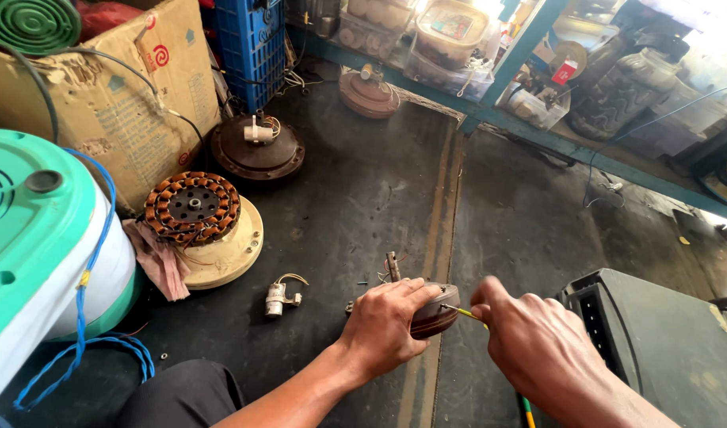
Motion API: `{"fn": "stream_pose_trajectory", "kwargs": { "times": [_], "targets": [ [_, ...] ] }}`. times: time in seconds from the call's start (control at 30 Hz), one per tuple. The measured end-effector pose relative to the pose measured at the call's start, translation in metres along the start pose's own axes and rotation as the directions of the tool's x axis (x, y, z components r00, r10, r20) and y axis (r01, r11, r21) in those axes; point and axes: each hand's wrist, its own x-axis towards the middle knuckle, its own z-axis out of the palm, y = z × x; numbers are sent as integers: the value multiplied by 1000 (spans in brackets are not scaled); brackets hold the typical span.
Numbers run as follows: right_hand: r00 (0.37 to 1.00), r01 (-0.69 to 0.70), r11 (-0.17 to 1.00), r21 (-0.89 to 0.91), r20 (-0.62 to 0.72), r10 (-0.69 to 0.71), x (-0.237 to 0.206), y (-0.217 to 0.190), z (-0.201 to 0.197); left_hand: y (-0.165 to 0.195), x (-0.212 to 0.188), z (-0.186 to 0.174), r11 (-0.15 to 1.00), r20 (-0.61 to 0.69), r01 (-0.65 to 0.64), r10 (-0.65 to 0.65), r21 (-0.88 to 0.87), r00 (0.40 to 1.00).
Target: The person uses screwdrivers to unscrew and remove parts from a ceiling fan motor housing on the floor, then lifts the motor assembly, separates a metal pulley plate from the housing, and continues unscrewing components by hand and with a screwdriver.
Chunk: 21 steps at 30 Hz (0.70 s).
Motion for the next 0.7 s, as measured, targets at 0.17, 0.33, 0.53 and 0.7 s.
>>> {"fn": "stream_pose_trajectory", "kwargs": {
  "times": [0.17,0.33,0.53,0.7],
  "targets": [
    [952,255,966,-29,-169,-256,3,14,16,0,2,-4,999,19,28,-27,-20,999],
    [734,451,857,-250,-442,-515,8,27,39,-1,1,-4,1000,13,4,-4,-15,1000],
    [969,166,986,30,-190,-157,8,12,24,-3,2,-2,1000,11,14,-14,0,1000],
    [958,281,953,114,-91,-271,7,17,20,-4,1,-3,1000,43,19,-19,-5,999]
  ]
}}
